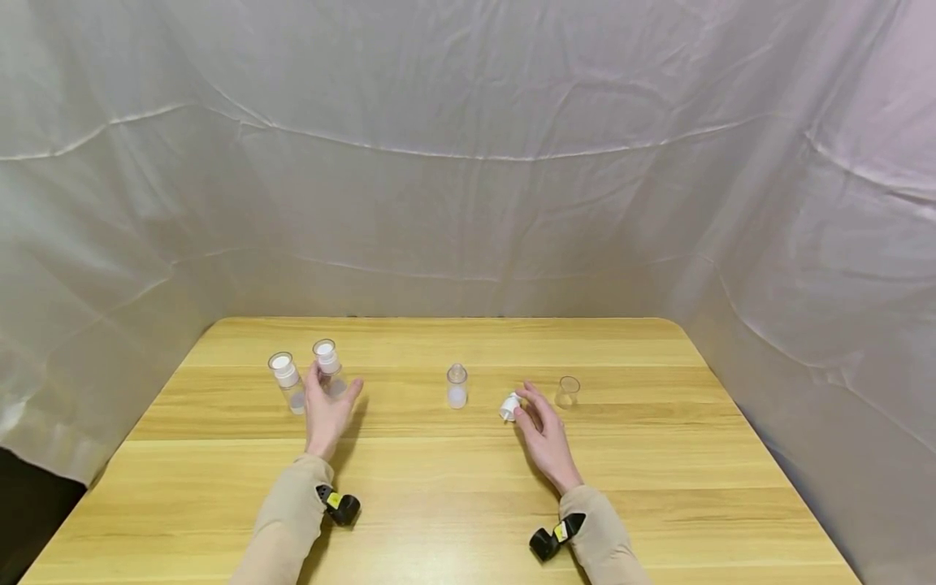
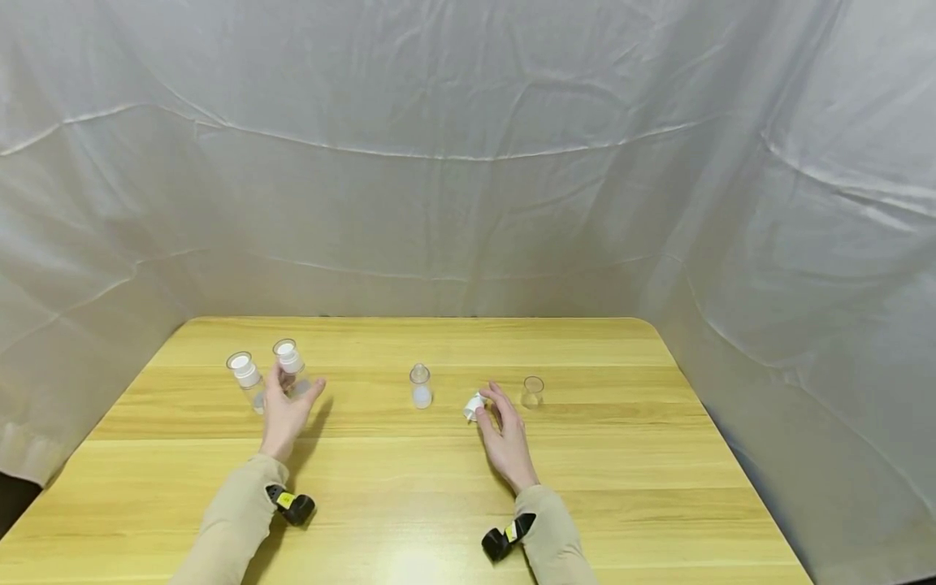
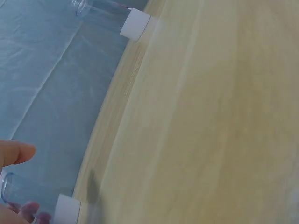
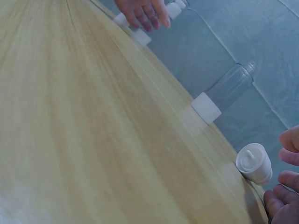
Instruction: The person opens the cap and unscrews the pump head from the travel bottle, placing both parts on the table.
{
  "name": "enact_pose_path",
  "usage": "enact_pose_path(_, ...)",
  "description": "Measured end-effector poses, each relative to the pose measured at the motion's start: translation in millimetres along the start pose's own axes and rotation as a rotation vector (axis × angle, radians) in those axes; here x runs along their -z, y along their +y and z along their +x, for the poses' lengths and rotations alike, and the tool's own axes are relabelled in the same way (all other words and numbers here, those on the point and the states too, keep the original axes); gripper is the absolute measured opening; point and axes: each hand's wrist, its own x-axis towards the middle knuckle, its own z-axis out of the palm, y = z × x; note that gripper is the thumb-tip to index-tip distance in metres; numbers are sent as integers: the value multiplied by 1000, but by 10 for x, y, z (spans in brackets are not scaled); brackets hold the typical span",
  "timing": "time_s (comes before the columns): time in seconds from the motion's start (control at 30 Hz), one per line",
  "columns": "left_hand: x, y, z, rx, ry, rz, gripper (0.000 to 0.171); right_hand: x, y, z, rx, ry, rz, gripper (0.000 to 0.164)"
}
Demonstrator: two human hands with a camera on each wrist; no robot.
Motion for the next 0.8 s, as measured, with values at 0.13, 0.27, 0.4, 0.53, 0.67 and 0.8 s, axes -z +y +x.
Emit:
enact_pose_path(0.13, 11, -21, -5, -7, -34, 16, 74, 1, -10, 2, -18, -4, 8, 36)
enact_pose_path(0.27, 16, -40, -16, -4, -66, 64, 49, 2, -22, 0, -38, -10, 15, 36)
enact_pose_path(0.4, 27, -47, -39, 14, -145, 122, 41, 5, -28, -2, -42, -13, 15, 36)
enact_pose_path(0.53, 26, -55, -57, -8, -230, 86, 45, 10, -32, 2, -37, -14, 14, 37)
enact_pose_path(0.67, -15, -57, -92, -60, -278, 60, 42, 12, -31, 0, -36, -16, 13, 37)
enact_pose_path(0.8, -69, -48, -166, -89, -317, 62, 39, 11, -27, -3, -36, -13, 14, 37)
